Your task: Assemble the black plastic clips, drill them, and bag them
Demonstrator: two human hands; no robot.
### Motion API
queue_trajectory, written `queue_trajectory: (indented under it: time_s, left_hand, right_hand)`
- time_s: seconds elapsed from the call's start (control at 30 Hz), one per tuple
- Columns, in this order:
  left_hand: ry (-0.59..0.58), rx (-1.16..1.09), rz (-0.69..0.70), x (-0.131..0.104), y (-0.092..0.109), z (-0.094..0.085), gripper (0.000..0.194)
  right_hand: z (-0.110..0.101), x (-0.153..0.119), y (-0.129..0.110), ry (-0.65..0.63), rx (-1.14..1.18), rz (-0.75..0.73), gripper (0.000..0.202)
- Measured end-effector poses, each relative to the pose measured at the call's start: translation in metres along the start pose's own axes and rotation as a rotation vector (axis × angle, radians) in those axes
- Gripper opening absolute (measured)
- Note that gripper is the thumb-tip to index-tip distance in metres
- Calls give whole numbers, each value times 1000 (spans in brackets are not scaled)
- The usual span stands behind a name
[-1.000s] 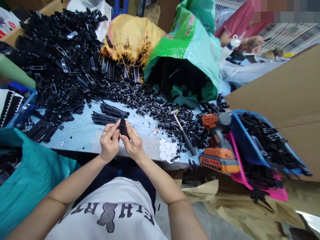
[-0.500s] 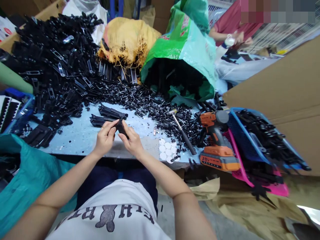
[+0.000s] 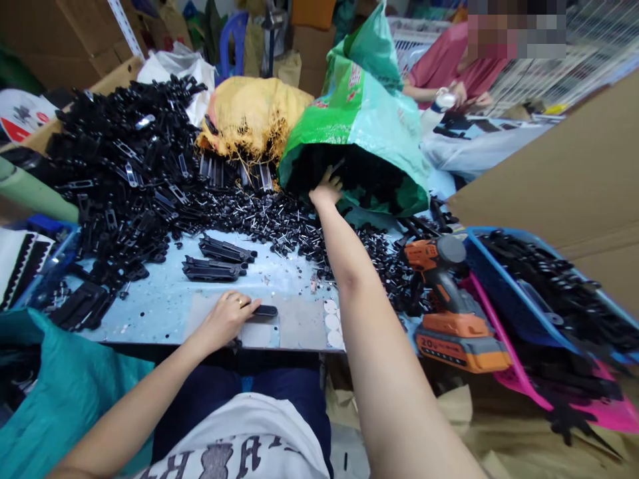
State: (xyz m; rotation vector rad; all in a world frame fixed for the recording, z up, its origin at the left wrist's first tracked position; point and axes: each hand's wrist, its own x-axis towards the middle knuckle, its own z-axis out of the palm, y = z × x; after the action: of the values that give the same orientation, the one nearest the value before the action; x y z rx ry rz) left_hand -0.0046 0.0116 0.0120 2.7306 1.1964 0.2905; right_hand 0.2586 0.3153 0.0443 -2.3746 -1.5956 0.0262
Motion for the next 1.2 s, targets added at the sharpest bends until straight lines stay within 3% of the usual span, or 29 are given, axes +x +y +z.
queue_trajectory:
  time_s: [0.1, 0.27, 0.57, 0.67, 0.77, 0.87, 1.0, 1.1, 1.2]
  left_hand:
    - [27, 29, -22, -3, -6, 4, 41]
    - [1, 55, -70, -7, -8, 5, 38]
    - [37, 92, -109, -16, 0, 5, 36]
    - [2, 47, -159, -17, 1, 6, 34]
    - [117, -144, -258, -11, 9, 2, 43]
    - [288, -466, -335, 5, 30, -4, 55]
    - [346, -936, -326, 24, 69, -3, 51]
    - [378, -1129, -373, 26, 87, 3, 45]
    - [291, -1143, -353, 20, 84, 7, 43]
  right_hand:
    - [7, 17, -7, -137, -14, 124, 85]
    - [-1, 12, 11, -170, -44, 58, 70]
    - [-67, -82, 81, 17, -306, -313, 55]
    - [-84, -116, 98, 63, -271, -407, 44]
    - [-91, -165, 99, -160, 7, -441, 34]
    - [-79, -231, 82, -442, 524, -473, 33]
    - [-47, -306, 57, -414, 1016, -369, 45]
    - [-36, -322, 51, -505, 1138, -293, 50]
    - [-42, -316, 51, -569, 1248, -296, 54]
